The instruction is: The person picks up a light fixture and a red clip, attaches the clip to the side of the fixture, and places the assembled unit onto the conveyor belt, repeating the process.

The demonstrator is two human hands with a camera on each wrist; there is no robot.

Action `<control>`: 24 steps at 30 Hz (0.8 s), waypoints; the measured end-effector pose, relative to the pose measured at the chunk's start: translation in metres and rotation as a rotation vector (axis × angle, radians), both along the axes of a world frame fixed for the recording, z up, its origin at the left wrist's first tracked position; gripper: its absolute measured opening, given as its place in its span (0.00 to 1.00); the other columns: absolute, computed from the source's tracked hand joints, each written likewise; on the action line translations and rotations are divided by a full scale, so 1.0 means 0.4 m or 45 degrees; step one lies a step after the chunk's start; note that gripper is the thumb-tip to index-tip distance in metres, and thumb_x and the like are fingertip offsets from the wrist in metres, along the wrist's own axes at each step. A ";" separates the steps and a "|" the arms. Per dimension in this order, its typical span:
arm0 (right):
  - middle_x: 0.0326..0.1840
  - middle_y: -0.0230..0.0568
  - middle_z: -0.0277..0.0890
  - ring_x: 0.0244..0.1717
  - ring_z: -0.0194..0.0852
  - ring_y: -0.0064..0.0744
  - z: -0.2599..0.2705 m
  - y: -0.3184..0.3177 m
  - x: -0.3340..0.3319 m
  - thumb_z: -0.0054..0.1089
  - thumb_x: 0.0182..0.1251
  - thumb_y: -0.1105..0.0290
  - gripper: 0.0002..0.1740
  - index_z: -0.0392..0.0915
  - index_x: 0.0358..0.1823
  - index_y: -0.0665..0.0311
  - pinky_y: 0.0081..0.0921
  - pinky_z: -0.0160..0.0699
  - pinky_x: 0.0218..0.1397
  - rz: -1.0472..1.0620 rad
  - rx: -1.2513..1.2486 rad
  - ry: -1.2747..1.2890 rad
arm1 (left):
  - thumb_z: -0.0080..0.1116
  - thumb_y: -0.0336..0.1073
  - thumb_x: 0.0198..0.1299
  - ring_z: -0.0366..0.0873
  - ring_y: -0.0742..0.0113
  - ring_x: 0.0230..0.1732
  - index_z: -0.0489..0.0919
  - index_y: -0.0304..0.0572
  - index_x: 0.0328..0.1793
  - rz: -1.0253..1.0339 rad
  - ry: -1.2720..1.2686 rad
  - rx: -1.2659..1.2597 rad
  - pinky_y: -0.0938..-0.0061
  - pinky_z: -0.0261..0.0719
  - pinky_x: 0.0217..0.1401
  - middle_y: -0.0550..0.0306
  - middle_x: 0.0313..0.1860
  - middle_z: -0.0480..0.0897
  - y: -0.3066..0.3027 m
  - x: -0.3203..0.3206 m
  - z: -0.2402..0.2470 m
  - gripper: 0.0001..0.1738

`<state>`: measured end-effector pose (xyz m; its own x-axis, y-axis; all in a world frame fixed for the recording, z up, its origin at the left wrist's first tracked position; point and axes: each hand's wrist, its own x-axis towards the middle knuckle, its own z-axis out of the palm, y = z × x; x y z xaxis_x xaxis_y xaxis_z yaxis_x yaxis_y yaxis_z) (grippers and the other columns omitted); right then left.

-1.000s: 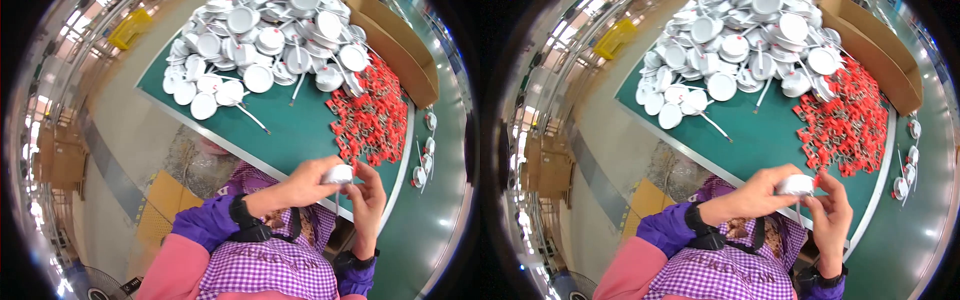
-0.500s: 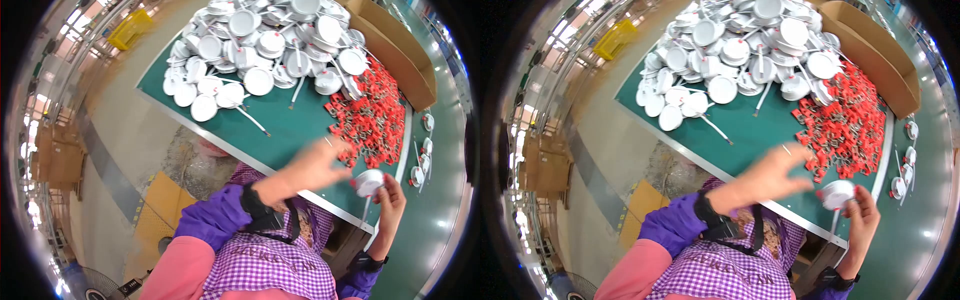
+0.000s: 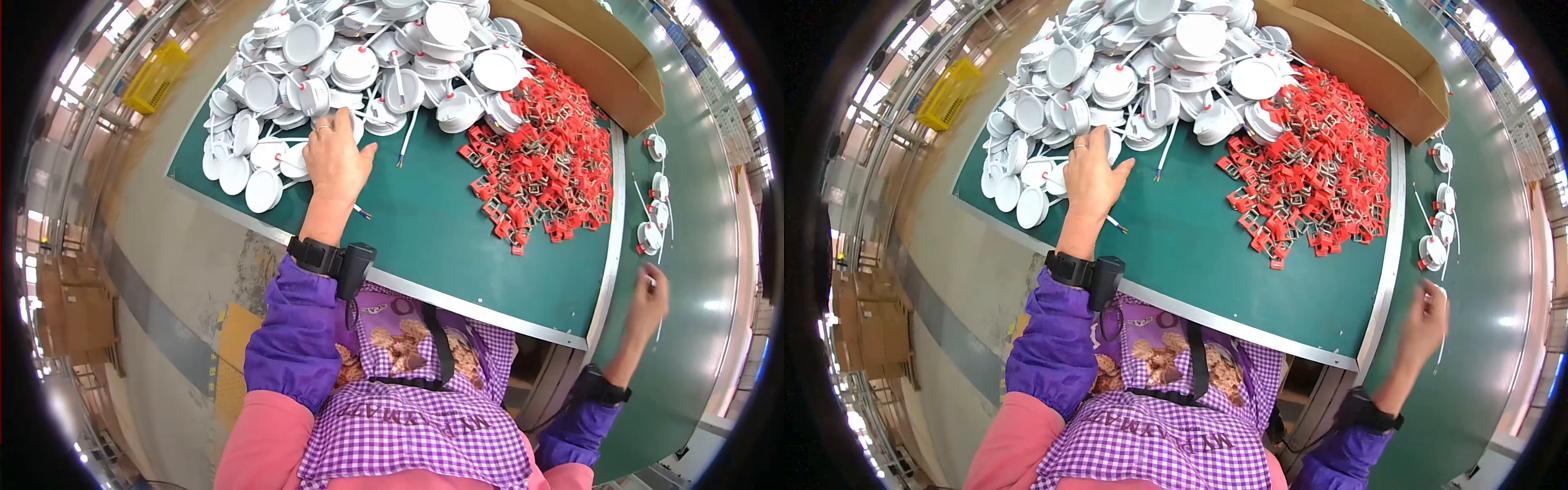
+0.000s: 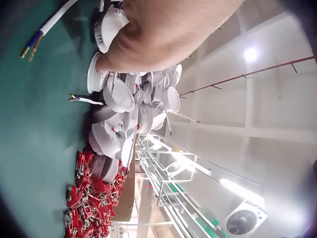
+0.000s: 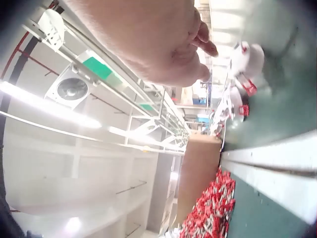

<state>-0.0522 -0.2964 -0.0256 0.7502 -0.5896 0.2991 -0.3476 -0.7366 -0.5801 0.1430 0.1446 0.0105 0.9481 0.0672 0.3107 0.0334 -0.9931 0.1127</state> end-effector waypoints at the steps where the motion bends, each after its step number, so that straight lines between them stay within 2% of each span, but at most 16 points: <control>1: 0.36 0.40 0.77 0.34 0.76 0.29 0.011 0.072 0.028 0.58 0.62 0.73 0.09 0.78 0.42 0.67 0.25 0.75 0.37 0.186 0.175 0.003 | 0.73 0.42 0.41 0.72 0.48 0.52 0.69 0.45 0.60 0.020 0.017 -0.009 0.57 0.70 0.53 0.47 0.51 0.72 0.001 0.003 -0.007 0.38; 2: 0.35 0.40 0.77 0.33 0.76 0.31 0.018 0.138 0.053 0.58 0.61 0.75 0.07 0.78 0.40 0.68 0.25 0.74 0.37 0.372 0.349 0.002 | 0.73 0.42 0.41 0.72 0.48 0.53 0.69 0.47 0.61 0.039 0.033 -0.018 0.56 0.69 0.53 0.47 0.51 0.72 0.001 0.007 -0.010 0.39; 3: 0.34 0.42 0.77 0.31 0.75 0.32 0.025 0.199 0.075 0.59 0.60 0.75 0.07 0.77 0.39 0.68 0.25 0.74 0.35 0.486 0.368 0.013 | 0.72 0.42 0.42 0.71 0.49 0.53 0.68 0.51 0.64 0.062 0.062 0.006 0.55 0.69 0.54 0.47 0.52 0.72 -0.002 0.005 -0.009 0.40; 4: 0.33 0.44 0.77 0.29 0.75 0.32 0.031 0.250 0.096 0.60 0.59 0.76 0.07 0.77 0.38 0.69 0.24 0.73 0.34 0.605 0.385 0.025 | 0.72 0.42 0.42 0.71 0.49 0.53 0.68 0.51 0.64 0.054 0.062 0.008 0.55 0.69 0.54 0.47 0.52 0.72 -0.001 0.008 -0.010 0.40; 6: 0.32 0.45 0.75 0.28 0.74 0.34 0.038 0.321 0.131 0.61 0.58 0.74 0.08 0.77 0.38 0.68 0.26 0.72 0.32 0.683 0.402 0.107 | 0.72 0.42 0.42 0.71 0.48 0.54 0.66 0.52 0.65 0.062 -0.004 0.078 0.55 0.69 0.53 0.47 0.53 0.72 0.003 0.014 -0.017 0.41; 8: 0.31 0.45 0.75 0.27 0.74 0.38 0.036 0.361 0.153 0.64 0.56 0.71 0.10 0.78 0.38 0.68 0.29 0.72 0.32 0.704 0.340 0.154 | 0.72 0.42 0.42 0.71 0.48 0.54 0.65 0.51 0.66 0.053 -0.024 0.105 0.55 0.68 0.54 0.45 0.53 0.72 0.004 0.015 -0.025 0.43; 9: 0.31 0.44 0.74 0.27 0.73 0.41 0.032 0.373 0.160 0.65 0.55 0.68 0.13 0.78 0.38 0.67 0.32 0.72 0.32 0.693 0.251 0.194 | 0.72 0.42 0.42 0.72 0.48 0.54 0.65 0.49 0.66 0.005 0.029 0.011 0.56 0.68 0.55 0.44 0.53 0.72 0.004 0.015 -0.027 0.43; 12: 0.32 0.44 0.74 0.27 0.73 0.40 0.002 0.384 0.167 0.67 0.53 0.66 0.14 0.78 0.38 0.66 0.33 0.71 0.32 0.677 0.120 0.176 | 0.71 0.41 0.42 0.73 0.46 0.52 0.65 0.45 0.64 -0.050 0.122 -0.088 0.57 0.70 0.55 0.40 0.52 0.73 -0.022 -0.010 -0.007 0.41; 14: 0.31 0.45 0.73 0.27 0.73 0.42 0.009 0.383 0.169 0.67 0.53 0.68 0.14 0.77 0.38 0.66 0.33 0.71 0.32 0.677 0.191 0.186 | 0.69 0.40 0.42 0.73 0.40 0.52 0.67 0.40 0.61 -0.106 0.132 -0.243 0.56 0.73 0.52 0.35 0.53 0.73 -0.040 -0.031 -0.008 0.38; 16: 0.31 0.46 0.73 0.29 0.74 0.44 0.025 0.381 0.170 0.67 0.52 0.70 0.13 0.76 0.36 0.67 0.34 0.71 0.32 0.643 0.370 0.366 | 0.69 0.39 0.42 0.74 0.43 0.51 0.65 0.39 0.61 -0.154 0.124 -0.327 0.60 0.73 0.53 0.37 0.51 0.73 -0.056 -0.053 -0.011 0.38; 18: 0.31 0.46 0.73 0.29 0.74 0.45 0.035 0.383 0.168 0.67 0.52 0.72 0.12 0.75 0.36 0.67 0.34 0.71 0.32 0.660 0.366 0.356 | 0.69 0.39 0.44 0.76 0.52 0.48 0.63 0.37 0.61 -0.202 0.256 -0.688 0.65 0.75 0.49 0.42 0.48 0.74 -0.073 -0.084 0.001 0.38; 19: 0.32 0.46 0.73 0.30 0.74 0.46 0.037 0.385 0.168 0.66 0.52 0.74 0.11 0.75 0.36 0.67 0.34 0.72 0.32 0.680 0.367 0.341 | 0.69 0.37 0.47 0.76 0.63 0.43 0.62 0.37 0.61 -0.273 0.316 -0.952 0.72 0.76 0.45 0.48 0.45 0.75 -0.067 -0.093 -0.025 0.37; 20: 0.32 0.46 0.73 0.30 0.74 0.46 0.034 0.383 0.168 0.66 0.52 0.74 0.11 0.75 0.36 0.67 0.34 0.72 0.32 0.678 0.367 0.343 | 0.69 0.37 0.47 0.76 0.63 0.43 0.62 0.37 0.61 -0.273 0.318 -0.954 0.72 0.76 0.45 0.48 0.45 0.75 -0.072 -0.110 -0.018 0.37; 22: 0.31 0.46 0.73 0.30 0.74 0.46 0.023 0.382 0.168 0.65 0.53 0.73 0.10 0.75 0.36 0.67 0.34 0.72 0.33 0.597 0.462 0.253 | 0.68 0.34 0.48 0.77 0.67 0.41 0.62 0.38 0.60 -0.233 0.565 -1.522 0.75 0.77 0.41 0.48 0.46 0.76 -0.092 -0.154 0.016 0.35; 23: 0.31 0.46 0.73 0.30 0.74 0.46 0.022 0.384 0.172 0.65 0.53 0.73 0.10 0.75 0.36 0.67 0.34 0.72 0.33 0.600 0.463 0.255 | 0.63 0.30 0.52 0.79 0.63 0.44 0.63 0.38 0.61 -0.221 0.592 -1.669 0.73 0.79 0.43 0.45 0.50 0.76 -0.100 -0.172 0.027 0.31; 24: 0.32 0.46 0.73 0.31 0.74 0.47 0.021 0.385 0.177 0.64 0.54 0.73 0.10 0.75 0.37 0.67 0.35 0.72 0.35 0.610 0.431 0.225 | 0.63 0.30 0.52 0.79 0.63 0.44 0.63 0.38 0.61 -0.219 0.592 -1.667 0.73 0.79 0.43 0.45 0.50 0.76 -0.101 -0.186 0.030 0.31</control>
